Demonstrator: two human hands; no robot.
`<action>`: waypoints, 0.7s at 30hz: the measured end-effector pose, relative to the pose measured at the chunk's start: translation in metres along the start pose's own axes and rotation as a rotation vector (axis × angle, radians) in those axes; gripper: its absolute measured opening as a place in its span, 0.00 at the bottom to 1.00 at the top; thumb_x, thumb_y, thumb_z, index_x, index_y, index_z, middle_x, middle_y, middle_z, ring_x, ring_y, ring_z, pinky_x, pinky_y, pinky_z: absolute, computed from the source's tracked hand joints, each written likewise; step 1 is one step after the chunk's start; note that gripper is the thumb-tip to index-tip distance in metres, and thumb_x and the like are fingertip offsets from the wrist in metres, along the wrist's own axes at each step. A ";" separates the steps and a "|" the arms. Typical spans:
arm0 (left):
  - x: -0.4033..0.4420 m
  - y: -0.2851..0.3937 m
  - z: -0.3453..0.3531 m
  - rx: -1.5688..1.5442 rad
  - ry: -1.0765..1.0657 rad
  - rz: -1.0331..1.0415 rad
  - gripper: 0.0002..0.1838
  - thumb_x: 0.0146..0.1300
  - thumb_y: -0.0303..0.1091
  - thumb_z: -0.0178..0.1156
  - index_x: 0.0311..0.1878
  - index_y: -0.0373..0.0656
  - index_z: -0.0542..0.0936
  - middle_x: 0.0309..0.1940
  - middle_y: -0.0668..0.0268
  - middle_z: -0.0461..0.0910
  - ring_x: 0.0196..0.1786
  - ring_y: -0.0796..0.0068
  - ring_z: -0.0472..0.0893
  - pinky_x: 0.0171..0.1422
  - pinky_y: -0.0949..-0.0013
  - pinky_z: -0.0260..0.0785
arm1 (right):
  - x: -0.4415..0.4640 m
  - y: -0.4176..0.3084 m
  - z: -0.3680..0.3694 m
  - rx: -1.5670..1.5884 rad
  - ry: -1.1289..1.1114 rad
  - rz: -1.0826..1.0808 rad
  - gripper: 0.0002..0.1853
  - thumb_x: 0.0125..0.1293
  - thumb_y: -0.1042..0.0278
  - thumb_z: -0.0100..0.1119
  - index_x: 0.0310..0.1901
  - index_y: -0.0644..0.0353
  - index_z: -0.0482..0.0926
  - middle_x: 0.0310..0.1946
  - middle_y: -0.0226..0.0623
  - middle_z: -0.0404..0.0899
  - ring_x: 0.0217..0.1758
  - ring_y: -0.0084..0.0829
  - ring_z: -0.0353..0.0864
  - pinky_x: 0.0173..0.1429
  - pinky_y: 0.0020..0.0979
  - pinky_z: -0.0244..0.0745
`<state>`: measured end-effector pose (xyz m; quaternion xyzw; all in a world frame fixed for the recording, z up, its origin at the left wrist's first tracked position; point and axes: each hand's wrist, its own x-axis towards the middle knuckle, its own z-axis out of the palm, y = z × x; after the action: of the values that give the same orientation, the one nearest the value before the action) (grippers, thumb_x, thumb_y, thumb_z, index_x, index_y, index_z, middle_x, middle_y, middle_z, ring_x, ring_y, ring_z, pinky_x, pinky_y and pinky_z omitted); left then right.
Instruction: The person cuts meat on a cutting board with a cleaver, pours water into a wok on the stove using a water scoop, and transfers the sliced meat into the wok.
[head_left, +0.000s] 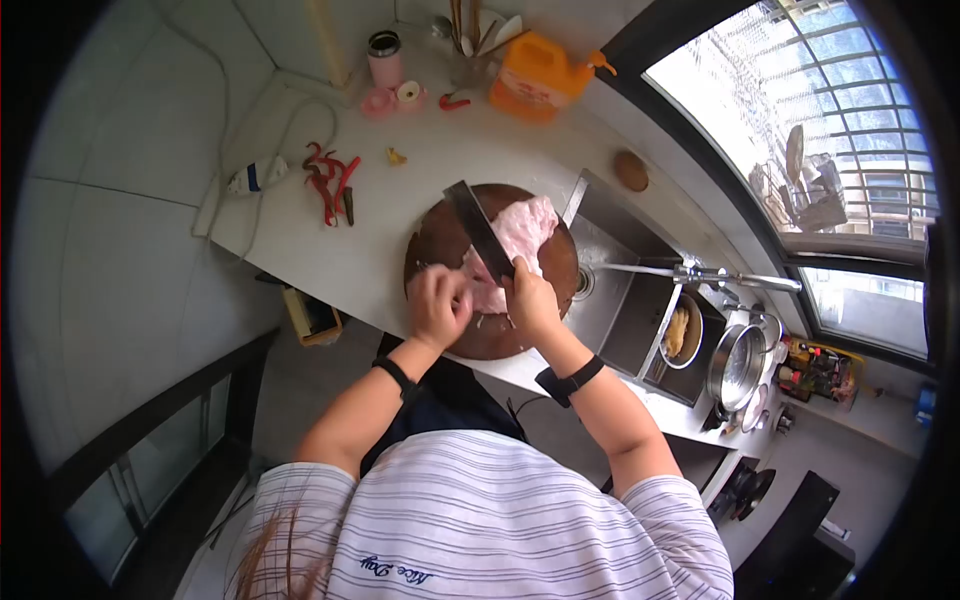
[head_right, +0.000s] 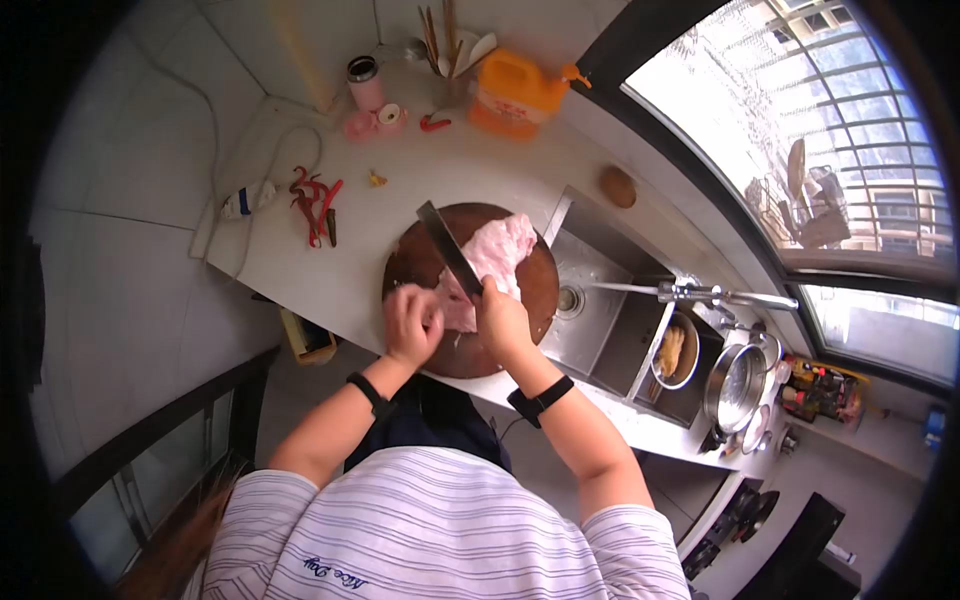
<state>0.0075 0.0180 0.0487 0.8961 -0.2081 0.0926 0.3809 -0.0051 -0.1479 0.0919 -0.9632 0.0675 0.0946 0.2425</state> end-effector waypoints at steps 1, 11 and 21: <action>0.002 0.000 0.008 0.088 0.146 -0.226 0.14 0.45 0.35 0.63 0.36 0.44 0.75 0.37 0.62 0.73 0.43 0.60 0.72 0.50 0.58 0.62 | -0.006 0.001 0.003 0.002 -0.009 0.011 0.13 0.61 0.67 0.53 0.43 0.63 0.65 0.22 0.54 0.76 0.27 0.55 0.77 0.31 0.50 0.70; -0.004 -0.011 0.031 0.389 -0.215 -0.286 0.13 0.43 0.39 0.62 0.34 0.46 0.78 0.32 0.65 0.77 0.40 0.66 0.74 0.45 0.61 0.60 | -0.005 -0.014 0.008 -0.119 -0.234 -0.070 0.10 0.61 0.68 0.49 0.40 0.61 0.62 0.20 0.51 0.76 0.26 0.53 0.77 0.29 0.49 0.70; -0.017 -0.023 0.026 0.299 -0.108 -0.309 0.06 0.44 0.36 0.62 0.28 0.50 0.80 0.24 0.69 0.78 0.33 0.67 0.74 0.41 0.63 0.61 | -0.006 -0.026 0.028 -0.144 -0.288 -0.062 0.10 0.56 0.72 0.50 0.38 0.63 0.64 0.21 0.51 0.77 0.26 0.52 0.78 0.29 0.47 0.71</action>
<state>0.0027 0.0187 0.0097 0.9675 -0.0725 0.0150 0.2419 -0.0102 -0.1116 0.0804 -0.9562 -0.0047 0.2288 0.1826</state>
